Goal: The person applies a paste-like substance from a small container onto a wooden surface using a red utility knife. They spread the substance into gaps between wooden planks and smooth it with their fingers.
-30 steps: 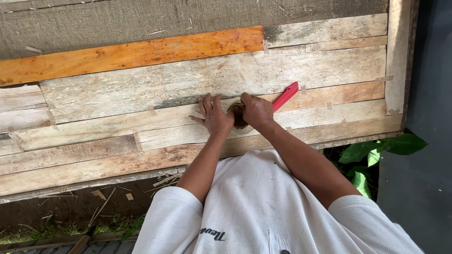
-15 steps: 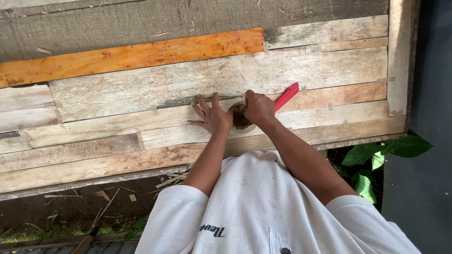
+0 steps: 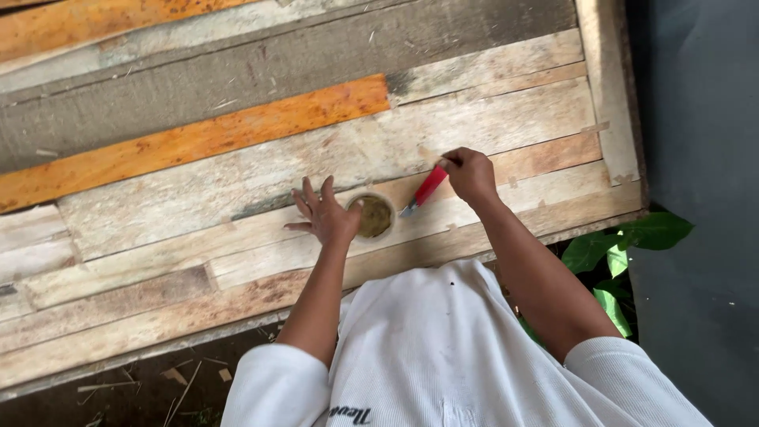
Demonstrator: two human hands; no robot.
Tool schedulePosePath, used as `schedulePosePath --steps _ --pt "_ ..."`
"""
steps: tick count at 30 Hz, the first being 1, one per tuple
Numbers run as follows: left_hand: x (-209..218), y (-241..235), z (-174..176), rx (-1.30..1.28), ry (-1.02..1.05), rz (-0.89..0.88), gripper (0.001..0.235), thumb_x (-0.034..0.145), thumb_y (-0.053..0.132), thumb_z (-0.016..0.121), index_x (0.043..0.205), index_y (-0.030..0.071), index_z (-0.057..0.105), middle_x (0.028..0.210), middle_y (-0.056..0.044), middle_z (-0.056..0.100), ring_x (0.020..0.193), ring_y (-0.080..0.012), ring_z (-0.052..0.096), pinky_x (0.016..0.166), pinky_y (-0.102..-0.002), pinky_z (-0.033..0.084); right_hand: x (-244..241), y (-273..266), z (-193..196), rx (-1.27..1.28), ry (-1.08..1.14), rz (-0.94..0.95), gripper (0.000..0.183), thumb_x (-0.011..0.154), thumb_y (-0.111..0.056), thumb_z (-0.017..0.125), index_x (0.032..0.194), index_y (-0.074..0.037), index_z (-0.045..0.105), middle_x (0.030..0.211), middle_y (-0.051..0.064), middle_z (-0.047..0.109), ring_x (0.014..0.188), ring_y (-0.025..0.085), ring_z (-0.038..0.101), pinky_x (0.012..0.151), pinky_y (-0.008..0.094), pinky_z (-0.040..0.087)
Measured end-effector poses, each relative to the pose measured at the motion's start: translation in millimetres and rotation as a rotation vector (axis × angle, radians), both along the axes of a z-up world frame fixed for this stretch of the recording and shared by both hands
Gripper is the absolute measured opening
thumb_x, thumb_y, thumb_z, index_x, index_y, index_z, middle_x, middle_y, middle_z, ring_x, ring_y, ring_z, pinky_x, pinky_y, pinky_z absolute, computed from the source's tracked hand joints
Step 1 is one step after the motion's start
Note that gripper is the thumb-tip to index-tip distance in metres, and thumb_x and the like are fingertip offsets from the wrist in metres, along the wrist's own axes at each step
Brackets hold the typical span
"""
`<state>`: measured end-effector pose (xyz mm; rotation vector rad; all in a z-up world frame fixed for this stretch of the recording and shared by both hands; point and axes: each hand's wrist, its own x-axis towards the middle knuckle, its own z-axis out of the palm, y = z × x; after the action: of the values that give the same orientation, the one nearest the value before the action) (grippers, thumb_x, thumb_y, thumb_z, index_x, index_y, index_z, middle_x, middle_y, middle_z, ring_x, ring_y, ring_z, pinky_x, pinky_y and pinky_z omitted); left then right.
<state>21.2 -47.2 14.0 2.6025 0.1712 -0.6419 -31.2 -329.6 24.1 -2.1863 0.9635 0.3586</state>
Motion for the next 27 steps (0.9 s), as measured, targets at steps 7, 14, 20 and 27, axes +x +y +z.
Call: schedulePosePath --steps 7,14,20,27 --pt "31 -72 -22 -0.192 -0.463 -0.106 0.061 0.086 0.025 0.081 0.142 0.025 0.058 0.165 -0.009 0.026 0.156 -0.0412 0.013 0.117 -0.076 0.011 3 -60 -84 0.483 -0.294 -0.720 0.028 0.095 -0.032 0.076 0.096 -0.006 0.065 0.077 0.005 0.059 0.062 0.015 0.063 0.055 0.025 0.058" --pt "81 -183 -44 -0.238 -0.410 -0.632 0.055 0.095 0.012 0.065 0.148 0.019 0.053 0.157 -0.007 0.048 0.152 -0.0318 0.036 0.124 -0.062 0.023 44 -62 -93 0.495 -0.327 -0.817 0.027 0.094 -0.028 0.075 0.088 -0.004 0.066 0.073 0.008 0.061 0.060 0.018 0.066 0.051 0.029 0.056" --pt "118 -220 -80 -0.177 -0.395 -0.805 0.050 0.104 0.012 0.055 0.152 0.024 0.048 0.157 -0.002 0.048 0.151 -0.0261 0.039 0.127 -0.055 0.023 71 -68 -103 0.381 -0.233 -0.782 0.027 0.090 -0.036 0.076 0.081 -0.011 0.070 0.065 0.007 0.067 0.062 0.020 0.071 0.057 0.033 0.055" --pt "123 -222 -98 -0.250 -0.501 -0.917 0.045 0.105 0.010 0.054 0.148 0.023 0.054 0.159 0.001 0.048 0.150 -0.0255 0.040 0.127 -0.051 0.024 72 -66 -86 0.329 -0.148 -0.716 0.027 0.088 -0.036 0.073 0.080 -0.011 0.070 0.062 0.008 0.068 0.064 0.025 0.073 0.064 0.036 0.054"
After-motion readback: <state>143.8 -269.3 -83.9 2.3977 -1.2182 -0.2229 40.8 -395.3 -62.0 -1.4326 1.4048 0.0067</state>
